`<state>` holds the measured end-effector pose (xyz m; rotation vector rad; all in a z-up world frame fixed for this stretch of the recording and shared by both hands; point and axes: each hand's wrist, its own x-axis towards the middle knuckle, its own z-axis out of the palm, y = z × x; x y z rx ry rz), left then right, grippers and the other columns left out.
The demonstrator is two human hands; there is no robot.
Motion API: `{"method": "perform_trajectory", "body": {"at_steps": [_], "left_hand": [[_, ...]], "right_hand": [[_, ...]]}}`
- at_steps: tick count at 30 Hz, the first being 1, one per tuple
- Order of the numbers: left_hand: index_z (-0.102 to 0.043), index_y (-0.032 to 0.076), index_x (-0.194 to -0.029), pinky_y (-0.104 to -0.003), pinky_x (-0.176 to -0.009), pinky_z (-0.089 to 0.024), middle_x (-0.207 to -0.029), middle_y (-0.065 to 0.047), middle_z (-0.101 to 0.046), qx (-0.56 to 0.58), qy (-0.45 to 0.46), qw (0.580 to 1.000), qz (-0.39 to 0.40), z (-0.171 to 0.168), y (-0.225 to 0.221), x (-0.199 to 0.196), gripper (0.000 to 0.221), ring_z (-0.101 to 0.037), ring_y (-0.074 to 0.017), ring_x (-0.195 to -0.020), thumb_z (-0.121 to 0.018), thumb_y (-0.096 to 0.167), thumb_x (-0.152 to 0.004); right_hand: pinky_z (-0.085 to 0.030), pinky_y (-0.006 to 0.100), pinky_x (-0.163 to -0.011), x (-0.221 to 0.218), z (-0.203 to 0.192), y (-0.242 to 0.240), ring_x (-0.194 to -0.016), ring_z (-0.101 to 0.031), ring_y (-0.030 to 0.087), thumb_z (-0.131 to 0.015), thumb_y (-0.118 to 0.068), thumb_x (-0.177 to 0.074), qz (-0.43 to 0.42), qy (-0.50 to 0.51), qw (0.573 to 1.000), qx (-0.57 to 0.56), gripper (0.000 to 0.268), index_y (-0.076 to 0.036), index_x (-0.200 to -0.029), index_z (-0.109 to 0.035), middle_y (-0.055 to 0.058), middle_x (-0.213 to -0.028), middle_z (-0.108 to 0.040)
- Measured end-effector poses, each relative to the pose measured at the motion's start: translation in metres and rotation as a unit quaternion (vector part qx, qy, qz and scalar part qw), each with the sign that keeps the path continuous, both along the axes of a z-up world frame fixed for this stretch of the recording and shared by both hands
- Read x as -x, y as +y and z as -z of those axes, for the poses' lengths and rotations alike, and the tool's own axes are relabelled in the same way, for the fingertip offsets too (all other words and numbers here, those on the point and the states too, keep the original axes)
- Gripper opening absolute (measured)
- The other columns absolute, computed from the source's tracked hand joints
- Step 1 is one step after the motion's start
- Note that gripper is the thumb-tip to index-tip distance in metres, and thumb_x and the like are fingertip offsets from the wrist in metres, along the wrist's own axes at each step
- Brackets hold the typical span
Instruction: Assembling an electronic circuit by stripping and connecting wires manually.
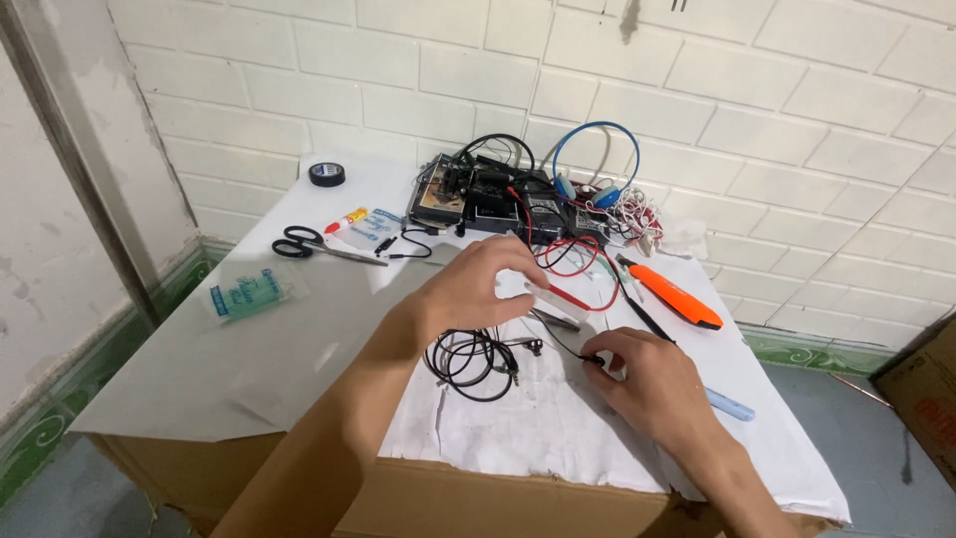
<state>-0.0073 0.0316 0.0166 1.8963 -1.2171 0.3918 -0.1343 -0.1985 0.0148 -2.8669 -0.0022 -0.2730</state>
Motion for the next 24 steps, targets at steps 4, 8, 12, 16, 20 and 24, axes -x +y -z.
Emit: {"method": "perform_trajectory", "body": {"at_steps": [4, 8, 12, 16, 20, 24], "left_hand": [[-0.080, 0.020, -0.100, -0.036, -0.081, -0.046, -0.100, -0.001, -0.069, -0.123, 0.105, 0.985, -0.054, -0.012, 0.009, 0.006, 0.030, -0.065, -0.0212, -0.095, -0.066, 0.013, -0.074], [-0.080, 0.021, -0.098, -0.035, -0.081, -0.050, -0.101, -0.001, -0.070, -0.112, 0.107, 0.986, -0.057, -0.007, 0.012, -0.003, 0.032, -0.067, -0.0191, -0.095, -0.064, 0.011, -0.073], [-0.080, 0.016, -0.094, -0.039, -0.087, -0.054, -0.095, -0.007, -0.074, -0.063, 0.101, 0.991, -0.065, -0.012, 0.019, 0.002, 0.032, -0.069, -0.0228, -0.094, -0.064, 0.017, -0.066], [-0.077, 0.021, -0.098, -0.036, -0.087, -0.056, -0.096, -0.002, -0.075, -0.081, 0.087, 0.982, -0.145, -0.019, 0.042, 0.024, 0.028, -0.072, -0.0196, -0.097, -0.074, 0.034, -0.073], [-0.069, 0.013, -0.115, -0.045, -0.090, -0.054, -0.101, -0.011, -0.070, -0.179, 0.066, 0.948, -0.254, 0.000, 0.052, 0.077, 0.058, -0.067, -0.0294, -0.101, -0.080, 0.055, -0.075], [-0.067, 0.034, -0.113, -0.039, -0.086, -0.055, -0.100, 0.007, -0.068, -0.224, 0.210, 0.881, -0.360, 0.041, 0.053, 0.067, 0.030, -0.068, -0.0190, -0.099, -0.066, 0.048, -0.086]], "right_hand": [[-0.053, 0.035, -0.076, -0.001, -0.009, 0.012, -0.090, -0.070, 0.011, -0.068, -0.039, -0.084, 0.030, 0.063, 0.997, 0.032, 0.019, -0.036, -0.101, -0.077, -0.017, -0.105, -0.076], [-0.053, 0.034, -0.082, -0.009, -0.008, 0.013, -0.093, -0.069, 0.012, -0.072, -0.044, -0.081, 0.020, 0.073, 0.996, 0.037, 0.030, -0.039, -0.110, -0.074, -0.016, -0.114, -0.073], [-0.059, 0.042, -0.088, -0.004, -0.042, 0.053, -0.107, -0.072, 0.031, -0.077, -0.028, -0.086, -0.064, 0.046, 0.997, -0.001, 0.042, -0.009, -0.123, -0.072, 0.020, -0.123, -0.070], [-0.059, 0.046, -0.084, -0.030, -0.012, 0.050, -0.106, -0.070, 0.035, -0.075, -0.029, -0.086, -0.151, -0.026, 0.988, 0.009, 0.034, -0.009, -0.114, -0.077, 0.016, -0.115, -0.072], [-0.057, 0.045, -0.083, -0.052, 0.005, 0.033, -0.098, -0.071, 0.033, -0.072, -0.023, -0.086, -0.231, -0.116, 0.966, 0.001, 0.016, -0.015, -0.097, -0.081, 0.010, -0.098, -0.076], [-0.057, 0.054, -0.084, -0.038, -0.023, 0.026, -0.093, -0.074, 0.045, -0.065, -0.016, -0.089, -0.266, -0.095, 0.949, -0.139, 0.019, -0.007, -0.097, -0.080, 0.022, -0.092, -0.080]]}}
